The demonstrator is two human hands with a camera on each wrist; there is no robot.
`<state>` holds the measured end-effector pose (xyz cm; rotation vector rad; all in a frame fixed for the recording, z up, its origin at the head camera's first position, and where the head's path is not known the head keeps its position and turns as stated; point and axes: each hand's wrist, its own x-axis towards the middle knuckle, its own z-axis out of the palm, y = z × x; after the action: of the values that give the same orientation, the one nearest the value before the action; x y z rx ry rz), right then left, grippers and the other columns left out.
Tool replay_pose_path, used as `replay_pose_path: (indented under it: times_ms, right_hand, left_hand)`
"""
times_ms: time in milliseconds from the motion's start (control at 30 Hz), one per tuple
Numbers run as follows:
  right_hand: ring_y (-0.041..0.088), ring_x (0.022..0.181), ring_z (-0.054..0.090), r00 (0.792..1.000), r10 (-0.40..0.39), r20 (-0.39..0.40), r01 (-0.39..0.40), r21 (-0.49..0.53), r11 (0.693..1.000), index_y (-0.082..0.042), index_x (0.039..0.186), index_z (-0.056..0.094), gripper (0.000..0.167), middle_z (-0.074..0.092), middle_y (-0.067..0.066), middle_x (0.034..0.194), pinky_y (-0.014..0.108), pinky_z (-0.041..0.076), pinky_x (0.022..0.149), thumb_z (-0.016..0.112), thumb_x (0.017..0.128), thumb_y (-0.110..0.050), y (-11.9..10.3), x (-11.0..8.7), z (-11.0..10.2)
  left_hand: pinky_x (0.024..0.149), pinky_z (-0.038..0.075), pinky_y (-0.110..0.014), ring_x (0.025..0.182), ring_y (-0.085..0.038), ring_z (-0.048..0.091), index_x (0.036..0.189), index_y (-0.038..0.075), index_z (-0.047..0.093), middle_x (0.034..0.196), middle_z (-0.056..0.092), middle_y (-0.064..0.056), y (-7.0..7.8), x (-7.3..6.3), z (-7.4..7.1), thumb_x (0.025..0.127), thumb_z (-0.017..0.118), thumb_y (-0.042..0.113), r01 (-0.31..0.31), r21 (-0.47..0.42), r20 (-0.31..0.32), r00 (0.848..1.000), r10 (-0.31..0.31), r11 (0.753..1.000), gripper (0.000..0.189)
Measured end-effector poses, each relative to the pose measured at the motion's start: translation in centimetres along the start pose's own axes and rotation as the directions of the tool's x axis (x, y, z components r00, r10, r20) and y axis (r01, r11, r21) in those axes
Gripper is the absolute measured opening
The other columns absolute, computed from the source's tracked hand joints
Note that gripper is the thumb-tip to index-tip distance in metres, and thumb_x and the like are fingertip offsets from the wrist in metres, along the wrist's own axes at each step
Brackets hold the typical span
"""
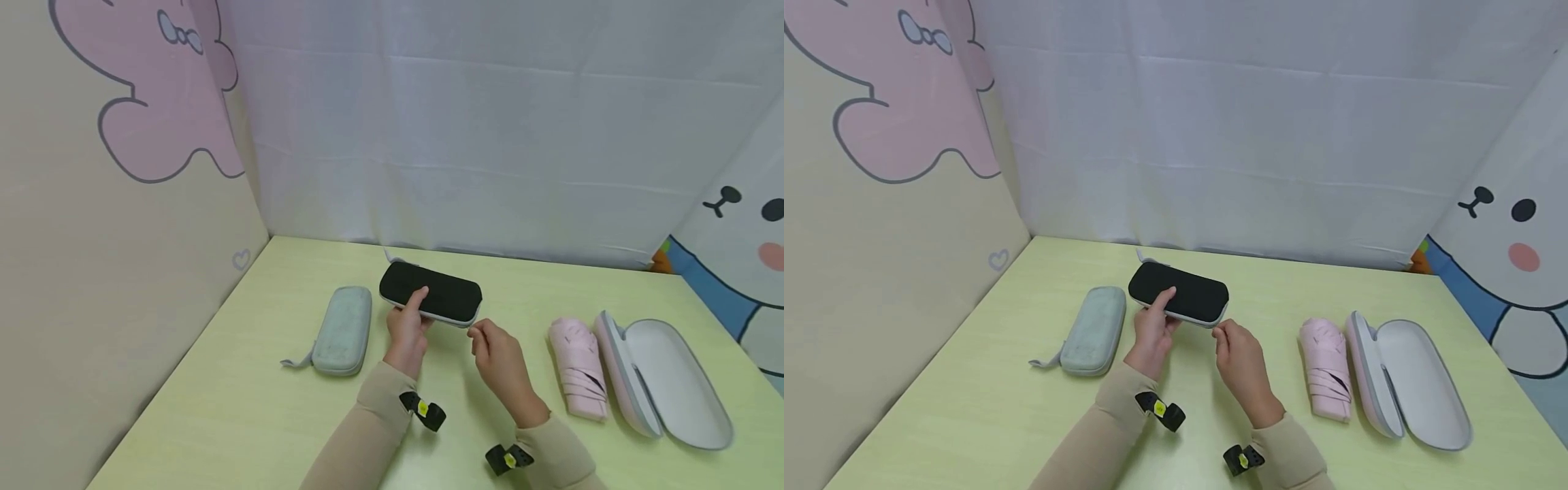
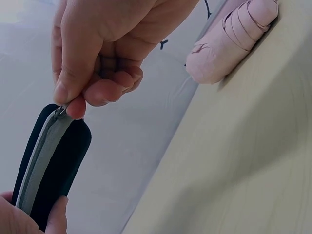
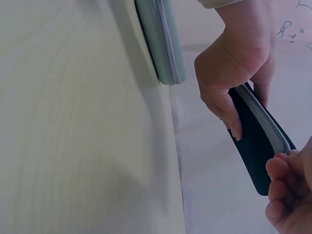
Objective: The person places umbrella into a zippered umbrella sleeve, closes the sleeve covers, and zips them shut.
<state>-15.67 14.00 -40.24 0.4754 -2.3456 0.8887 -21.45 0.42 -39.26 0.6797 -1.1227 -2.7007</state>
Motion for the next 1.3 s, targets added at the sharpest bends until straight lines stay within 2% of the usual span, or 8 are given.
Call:
replay_pose_path:
  times_ms: [133,333,533,800,1033,1300]
  right_hand:
    - [0.008,0.05,0.042,1.0,0.009,0.0,-0.009,-0.007,1.0,-0.003,0.078,0.056,0.012,0.047,-0.007,0.059,0.028,0.038,0.049,0.062,0.085,0.004,-0.3,0.0,0.3]
    - [0.009,0.05,0.043,0.998,0.065,0.01,-0.065,-0.006,0.998,-0.002,0.078,0.056,0.01,0.048,-0.005,0.058,0.028,0.038,0.047,0.061,0.087,0.001,-0.8,0.1,0.6]
    - [0.014,0.051,0.046,0.993,0.103,-0.049,-0.104,-0.025,0.994,0.0,0.079,0.057,0.008,0.05,-0.001,0.058,0.032,0.039,0.049,0.06,0.086,0.003,-1.4,0.0,0.9]
    - [0.019,0.053,0.047,0.986,0.12,-0.114,-0.126,-0.045,0.991,0.003,0.081,0.058,0.006,0.053,0.007,0.062,0.035,0.038,0.049,0.06,0.086,0.004,-1.9,0.0,1.6]
    - [0.028,0.056,0.051,0.979,0.062,-0.193,-0.083,-0.105,0.991,0.005,0.079,0.055,0.009,0.054,0.013,0.064,0.042,0.041,0.05,0.06,0.086,0.003,-2.2,0.2,2.4]
    - [0.034,0.056,0.052,0.975,0.04,-0.219,-0.077,-0.159,0.984,0.005,0.079,0.053,0.01,0.051,0.015,0.061,0.046,0.04,0.048,0.06,0.085,0.002,-2.6,0.2,2.6]
  left_hand:
    - [0.07,0.05,-0.032,0.07,-0.015,0.063,0.113,-0.005,0.054,0.091,0.065,-0.009,-0.2,-0.1,0.1,0.077,0.073,0.009,-0.011,-0.022,-0.009,1.0,0.011,1.0,0.044]
    - [0.076,0.049,-0.036,0.076,-0.018,0.064,0.117,-0.006,0.052,0.1,0.064,-0.013,-0.4,-0.3,0.3,0.077,0.074,0.011,-0.03,-0.033,-0.018,0.999,0.029,0.999,0.049]
    - [0.079,0.048,-0.037,0.081,-0.018,0.062,0.121,-0.005,0.049,0.105,0.062,-0.013,-0.7,-0.9,0.6,0.079,0.073,0.013,-0.057,-0.04,-0.026,0.998,0.056,0.998,0.051]
    - [0.074,0.048,-0.033,0.08,-0.016,0.06,0.12,-0.003,0.05,0.102,0.062,-0.011,-0.9,-1.4,1.0,0.079,0.073,0.013,-0.073,-0.088,-0.063,0.996,0.068,0.993,0.05]
    - [0.079,0.047,-0.036,0.085,-0.017,0.06,0.122,-0.002,0.049,0.105,0.06,-0.011,-1.1,-1.6,1.2,0.081,0.072,0.013,-0.069,-0.141,-0.065,0.996,0.061,0.988,0.049]
    - [0.077,0.048,-0.035,0.082,-0.016,0.06,0.122,-0.003,0.047,0.103,0.06,-0.01,-1.3,-2.2,1.6,0.081,0.07,0.011,-0.091,-0.168,-0.066,0.995,0.081,0.982,0.048]
